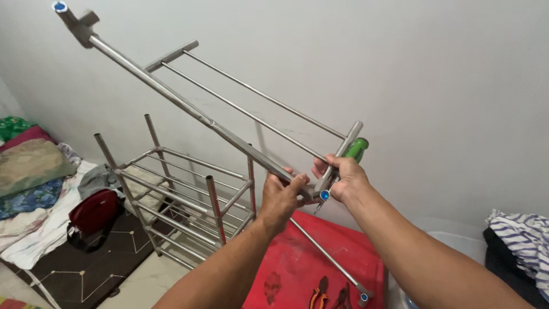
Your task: The person assembles a metal rack by inserting vertical poles into horizontal bars and using a screwdriver to tighten connections. The person handles multiple metal poles and tools on a red stool, progressively building the rack structure.
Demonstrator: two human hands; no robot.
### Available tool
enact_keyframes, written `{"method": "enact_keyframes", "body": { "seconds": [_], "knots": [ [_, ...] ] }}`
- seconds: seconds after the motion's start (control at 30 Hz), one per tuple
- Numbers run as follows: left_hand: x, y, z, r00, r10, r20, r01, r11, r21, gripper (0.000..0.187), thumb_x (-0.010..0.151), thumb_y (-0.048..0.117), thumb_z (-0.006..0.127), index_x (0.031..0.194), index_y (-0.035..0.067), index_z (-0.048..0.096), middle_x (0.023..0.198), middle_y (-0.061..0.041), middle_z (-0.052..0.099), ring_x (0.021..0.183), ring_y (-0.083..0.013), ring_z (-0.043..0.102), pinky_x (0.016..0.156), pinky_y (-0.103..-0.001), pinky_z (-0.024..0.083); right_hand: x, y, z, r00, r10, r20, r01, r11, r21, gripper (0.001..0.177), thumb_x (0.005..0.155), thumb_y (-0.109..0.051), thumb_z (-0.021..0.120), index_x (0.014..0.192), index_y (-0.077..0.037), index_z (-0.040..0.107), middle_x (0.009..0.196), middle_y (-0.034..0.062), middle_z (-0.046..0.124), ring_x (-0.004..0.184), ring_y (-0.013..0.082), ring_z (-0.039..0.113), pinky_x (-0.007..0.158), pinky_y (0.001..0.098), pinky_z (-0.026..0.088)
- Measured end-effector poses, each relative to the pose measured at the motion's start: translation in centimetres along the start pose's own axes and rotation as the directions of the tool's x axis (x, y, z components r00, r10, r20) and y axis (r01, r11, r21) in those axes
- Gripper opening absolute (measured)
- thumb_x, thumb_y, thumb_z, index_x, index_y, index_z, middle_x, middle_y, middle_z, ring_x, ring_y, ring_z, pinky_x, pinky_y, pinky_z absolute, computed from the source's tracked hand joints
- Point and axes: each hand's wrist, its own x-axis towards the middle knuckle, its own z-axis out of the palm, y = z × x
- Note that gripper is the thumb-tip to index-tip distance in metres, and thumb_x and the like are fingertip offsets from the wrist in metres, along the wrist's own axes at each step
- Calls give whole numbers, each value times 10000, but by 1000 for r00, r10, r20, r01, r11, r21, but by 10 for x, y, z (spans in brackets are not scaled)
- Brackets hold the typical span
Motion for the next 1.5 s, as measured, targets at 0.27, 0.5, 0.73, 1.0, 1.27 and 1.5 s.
{"method": "enact_keyframes", "body": {
  "seconds": [0.27,0.5,0.73,1.0,1.27,1.5],
  "knots": [
    [1,24,-9,959,-279,40,282,953,-107,256,947,128,658,1094,42,467,945,-74,661,811,-216,711,650,-564,673,-5,0,2,998,13,61,-14,1000,25,209,924,-16,643,1114,30,569,1026,201,673,899,272,701,883,466,624],
    [-7,17,2,981,-193,0,192,977,-96,326,942,140,670,1151,24,448,965,-100,659,798,-213,695,628,-527,675,-8,-6,2,999,29,41,-30,999,20,212,929,-6,637,1115,50,550,1021,204,656,898,290,711,898,490,632],
    [-17,22,16,998,-11,-63,14,999,48,447,898,115,688,1223,7,400,989,-140,668,839,-242,723,627,-420,698,-22,-8,9,999,19,-44,-19,1000,16,208,944,-9,618,1128,24,527,1021,191,652,885,277,711,859,468,636],
    [-17,24,15,987,151,-58,-131,956,261,408,902,126,697,1194,-23,453,982,-174,703,841,-236,759,649,-371,690,3,-2,-1,999,23,-35,-21,998,55,149,956,-32,610,1094,-1,564,980,163,669,851,257,708,811,426,637],
    [-50,12,-57,970,-216,-111,235,947,218,459,926,119,666,1272,-95,452,984,-200,721,817,-269,763,621,-444,687,37,-109,-43,983,-181,35,172,969,179,182,979,-31,611,1152,-29,555,1033,136,691,892,250,726,912,485,615],
    [-13,15,-44,966,-246,-86,256,957,135,547,916,106,649,1367,14,354,1043,-170,671,818,-260,725,665,-504,666,30,-94,-46,981,-186,57,165,952,257,201,969,-30,584,1168,-55,573,1067,137,707,880,239,751,953,495,604]
  ]
}}
